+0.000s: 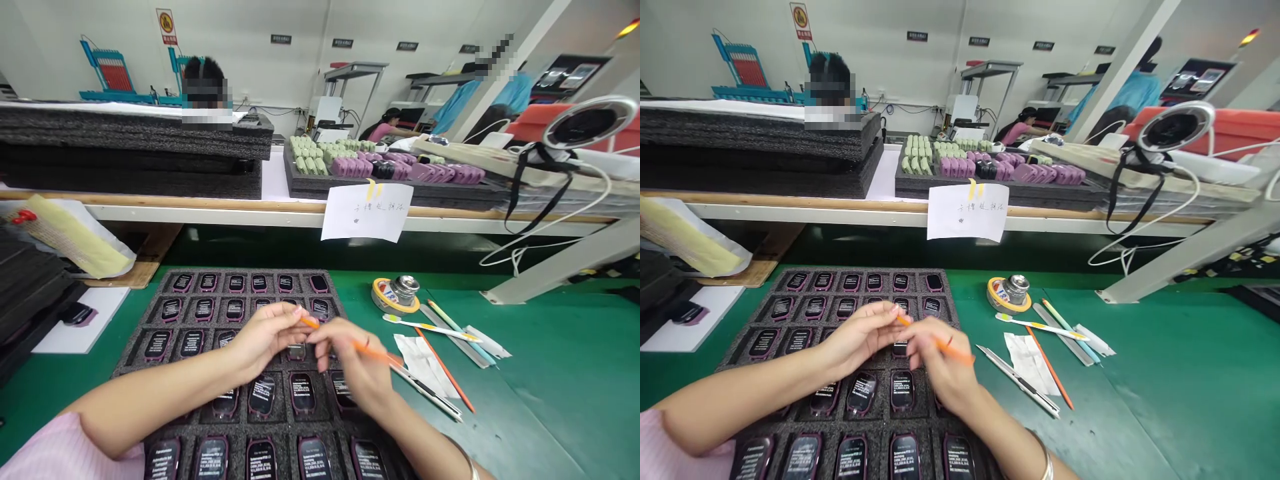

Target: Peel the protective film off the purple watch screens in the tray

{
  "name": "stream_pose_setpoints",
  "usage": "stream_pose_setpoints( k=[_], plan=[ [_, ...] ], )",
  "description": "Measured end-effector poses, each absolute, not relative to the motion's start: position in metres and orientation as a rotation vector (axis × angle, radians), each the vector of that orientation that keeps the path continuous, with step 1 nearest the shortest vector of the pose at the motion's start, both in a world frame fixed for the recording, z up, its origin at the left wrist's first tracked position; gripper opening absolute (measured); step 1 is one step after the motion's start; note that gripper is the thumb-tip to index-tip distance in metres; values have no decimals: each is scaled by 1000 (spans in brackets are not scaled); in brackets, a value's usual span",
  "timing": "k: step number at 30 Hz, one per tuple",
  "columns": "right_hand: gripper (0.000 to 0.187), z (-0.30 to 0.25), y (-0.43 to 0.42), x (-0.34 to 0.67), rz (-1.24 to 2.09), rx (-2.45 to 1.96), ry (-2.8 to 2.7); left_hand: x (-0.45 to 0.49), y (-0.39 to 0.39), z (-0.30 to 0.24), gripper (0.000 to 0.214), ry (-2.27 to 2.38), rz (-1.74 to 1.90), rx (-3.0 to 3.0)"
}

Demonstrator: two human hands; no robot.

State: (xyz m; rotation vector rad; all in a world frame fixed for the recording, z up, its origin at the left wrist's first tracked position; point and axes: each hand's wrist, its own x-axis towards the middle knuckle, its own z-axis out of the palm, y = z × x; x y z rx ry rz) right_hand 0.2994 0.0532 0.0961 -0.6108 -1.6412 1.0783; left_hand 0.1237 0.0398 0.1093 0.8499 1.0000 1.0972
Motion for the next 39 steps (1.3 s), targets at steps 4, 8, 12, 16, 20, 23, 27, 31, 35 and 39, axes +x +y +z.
stream_pose_setpoints(
  k=[4, 8, 12, 16, 20, 23, 27, 31, 35, 39],
  plan=[
    [55, 95, 107, 299, 1181, -792, -1336, 97, 90, 96, 49, 1246, 1212, 1113],
    [53, 73, 161, 280, 1274, -916, -1234, 80, 140, 79, 52, 1484, 1193, 1479],
    [30, 44, 193, 263, 1291, -1005, -1233, 80, 153, 62, 22, 1465, 980, 1963],
    [31, 27, 201, 268, 1285, -1040, -1289, 78, 148, 54, 22, 1428, 789, 2242],
    [31, 19, 200, 275, 1298, -1033, -1374, 70, 146, 56, 26, 1395, 745, 2352],
    [31, 17, 201, 274, 1305, -1014, -1430, 67, 147, 58, 23, 1352, 756, 2374],
    [29, 15, 202, 273, 1305, -993, -1494, 68, 148, 57, 16, 1328, 792, 2347],
    [28, 17, 199, 274, 1293, -981, -1549, 70, 147, 55, 22, 1358, 832, 2280],
    [27, 18, 197, 274, 1276, -975, -1598, 70, 148, 51, 45, 1431, 888, 2171],
    [26, 17, 197, 273, 1249, -974, -1620, 70, 149, 48, 46, 1431, 904, 2128]
  ],
)
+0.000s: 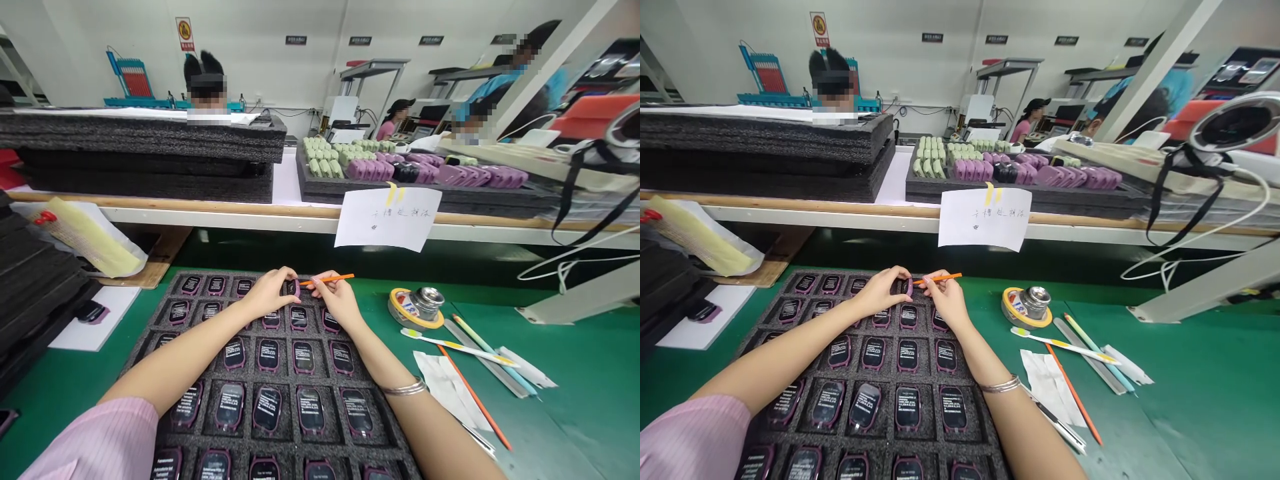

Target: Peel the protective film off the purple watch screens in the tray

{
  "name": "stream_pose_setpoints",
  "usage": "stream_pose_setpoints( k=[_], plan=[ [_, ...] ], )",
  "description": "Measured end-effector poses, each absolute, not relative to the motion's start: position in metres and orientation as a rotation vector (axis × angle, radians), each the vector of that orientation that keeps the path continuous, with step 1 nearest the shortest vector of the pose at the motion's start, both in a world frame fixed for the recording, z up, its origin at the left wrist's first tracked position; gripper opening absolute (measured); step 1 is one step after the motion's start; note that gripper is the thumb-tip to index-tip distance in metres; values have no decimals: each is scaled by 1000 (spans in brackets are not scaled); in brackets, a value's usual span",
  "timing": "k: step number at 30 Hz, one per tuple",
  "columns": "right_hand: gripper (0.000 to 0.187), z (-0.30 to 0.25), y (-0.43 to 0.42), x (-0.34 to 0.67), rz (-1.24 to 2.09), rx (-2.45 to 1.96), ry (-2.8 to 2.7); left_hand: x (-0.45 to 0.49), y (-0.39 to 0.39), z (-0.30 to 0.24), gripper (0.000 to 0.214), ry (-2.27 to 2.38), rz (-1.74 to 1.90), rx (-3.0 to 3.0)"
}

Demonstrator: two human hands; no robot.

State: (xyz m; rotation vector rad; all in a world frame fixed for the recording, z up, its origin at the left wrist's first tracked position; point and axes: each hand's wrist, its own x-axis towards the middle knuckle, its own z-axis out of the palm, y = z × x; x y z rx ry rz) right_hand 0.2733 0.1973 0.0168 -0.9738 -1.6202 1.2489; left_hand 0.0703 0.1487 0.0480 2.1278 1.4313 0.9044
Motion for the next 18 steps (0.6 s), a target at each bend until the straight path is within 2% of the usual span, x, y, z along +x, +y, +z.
stream_pose_setpoints(
  k=[18],
  plan=[
    [26, 16, 196, 271, 1190, -984, -1668, 72, 149, 45, 46, 1457, 912, 2108]
  ],
)
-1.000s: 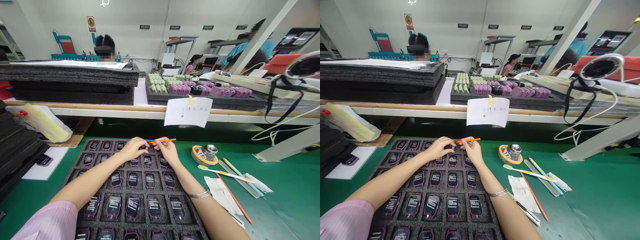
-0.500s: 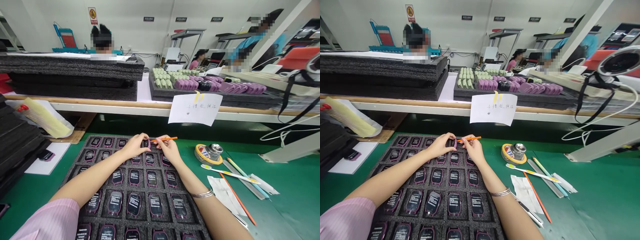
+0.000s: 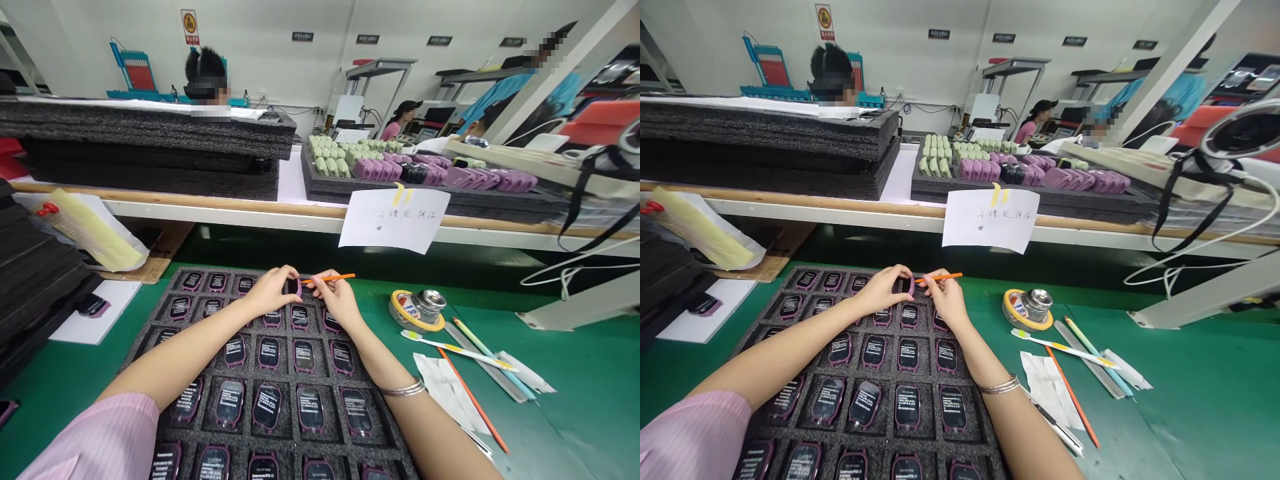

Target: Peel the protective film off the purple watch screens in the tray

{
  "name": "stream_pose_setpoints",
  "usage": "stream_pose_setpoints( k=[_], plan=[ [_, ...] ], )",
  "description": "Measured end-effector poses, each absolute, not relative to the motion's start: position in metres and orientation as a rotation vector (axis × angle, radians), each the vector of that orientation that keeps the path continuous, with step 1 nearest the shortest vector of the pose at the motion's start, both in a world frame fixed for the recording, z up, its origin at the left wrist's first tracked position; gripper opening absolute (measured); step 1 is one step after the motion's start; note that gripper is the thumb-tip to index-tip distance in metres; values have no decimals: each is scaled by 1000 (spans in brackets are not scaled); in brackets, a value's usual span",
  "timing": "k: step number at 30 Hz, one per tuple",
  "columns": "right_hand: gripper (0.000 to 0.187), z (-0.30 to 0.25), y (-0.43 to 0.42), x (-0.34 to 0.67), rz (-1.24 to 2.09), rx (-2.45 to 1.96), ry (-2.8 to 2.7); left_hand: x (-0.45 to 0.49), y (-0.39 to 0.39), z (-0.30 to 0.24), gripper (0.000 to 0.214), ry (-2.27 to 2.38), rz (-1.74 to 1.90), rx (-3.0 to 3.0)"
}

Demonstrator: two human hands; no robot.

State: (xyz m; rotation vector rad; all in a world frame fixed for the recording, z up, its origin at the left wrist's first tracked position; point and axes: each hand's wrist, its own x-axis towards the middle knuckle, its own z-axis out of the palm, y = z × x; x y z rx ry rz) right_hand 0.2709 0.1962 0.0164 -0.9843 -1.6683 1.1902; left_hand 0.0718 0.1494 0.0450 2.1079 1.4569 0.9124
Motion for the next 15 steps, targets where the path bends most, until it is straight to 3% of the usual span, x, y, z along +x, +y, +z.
stream_pose_setpoints(
  k=[5, 9, 15],
  plan=[
    [26, 20, 194, 272, 1141, -994, -1607, 77, 143, 54, 41, 1465, 915, 2193],
    [29, 29, 188, 281, 1051, -1002, -1480, 89, 127, 66, 21, 1276, 806, 2364],
    [32, 37, 152, 289, 1050, -959, -1491, 83, 103, 66, 25, 1187, 703, 2451]
  ],
)
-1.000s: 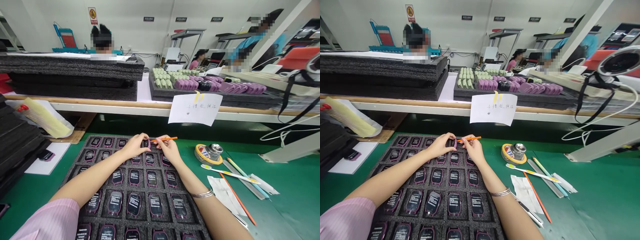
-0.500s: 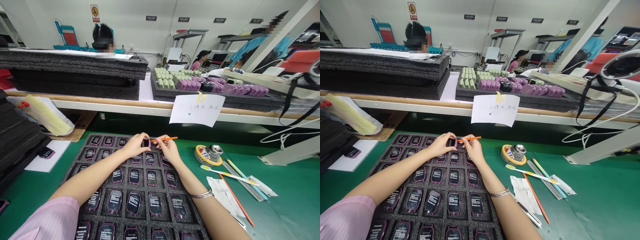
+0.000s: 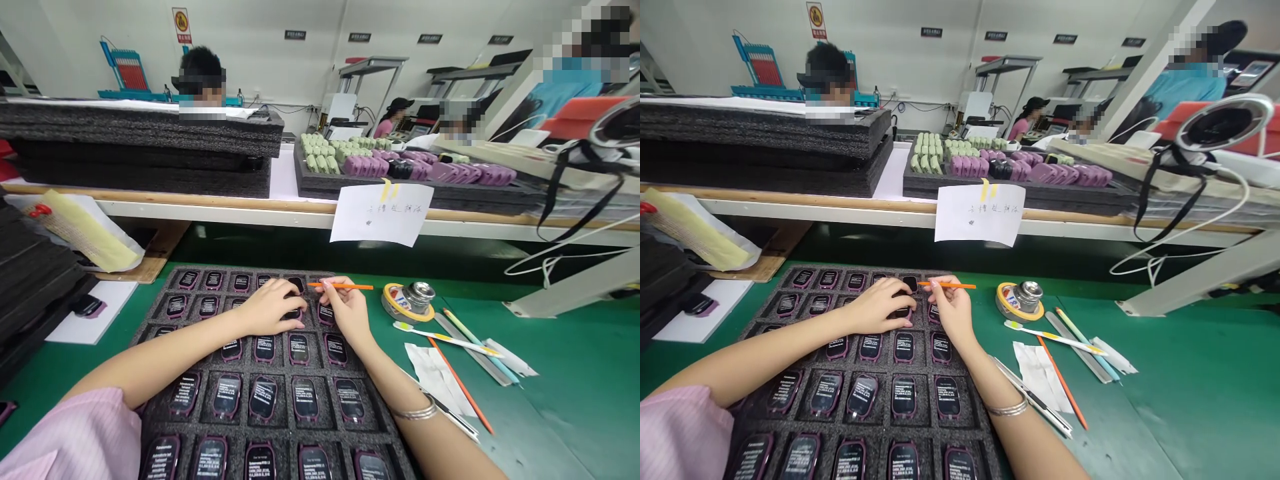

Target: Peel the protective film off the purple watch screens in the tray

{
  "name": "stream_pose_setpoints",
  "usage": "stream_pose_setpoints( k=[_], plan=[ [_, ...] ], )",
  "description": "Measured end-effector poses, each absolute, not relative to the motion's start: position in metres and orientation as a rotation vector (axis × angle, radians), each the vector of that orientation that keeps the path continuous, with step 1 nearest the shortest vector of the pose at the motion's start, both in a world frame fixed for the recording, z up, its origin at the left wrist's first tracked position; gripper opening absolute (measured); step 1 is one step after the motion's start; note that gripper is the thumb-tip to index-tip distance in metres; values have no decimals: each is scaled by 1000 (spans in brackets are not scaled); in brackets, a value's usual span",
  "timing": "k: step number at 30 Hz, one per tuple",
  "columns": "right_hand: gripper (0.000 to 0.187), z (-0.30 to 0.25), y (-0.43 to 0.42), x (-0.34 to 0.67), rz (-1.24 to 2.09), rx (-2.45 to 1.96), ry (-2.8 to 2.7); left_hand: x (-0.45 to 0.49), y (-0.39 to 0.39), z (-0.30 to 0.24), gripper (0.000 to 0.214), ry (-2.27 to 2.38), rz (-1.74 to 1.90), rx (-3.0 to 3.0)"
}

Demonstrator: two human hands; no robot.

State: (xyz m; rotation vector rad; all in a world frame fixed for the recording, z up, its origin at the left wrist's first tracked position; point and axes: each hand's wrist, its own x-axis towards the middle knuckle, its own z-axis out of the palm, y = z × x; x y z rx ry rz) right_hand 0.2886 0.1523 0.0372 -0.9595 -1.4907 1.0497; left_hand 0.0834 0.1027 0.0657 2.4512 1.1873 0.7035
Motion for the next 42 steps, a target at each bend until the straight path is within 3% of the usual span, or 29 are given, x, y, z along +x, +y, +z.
stream_pose_setpoints(
  k=[10, 15, 17, 42],
  plan=[
    [40, 41, 130, 281, 1007, -935, -1629, 77, 96, 53, 26, 1218, 819, 2289],
    [40, 40, 131, 281, 974, -923, -1715, 78, 97, 52, 64, 1301, 860, 2177],
    [40, 40, 130, 281, 961, -913, -1744, 78, 98, 51, 68, 1311, 854, 2157],
    [41, 36, 133, 279, 879, -884, -1805, 81, 98, 51, 56, 1374, 814, 2219]
  ],
)
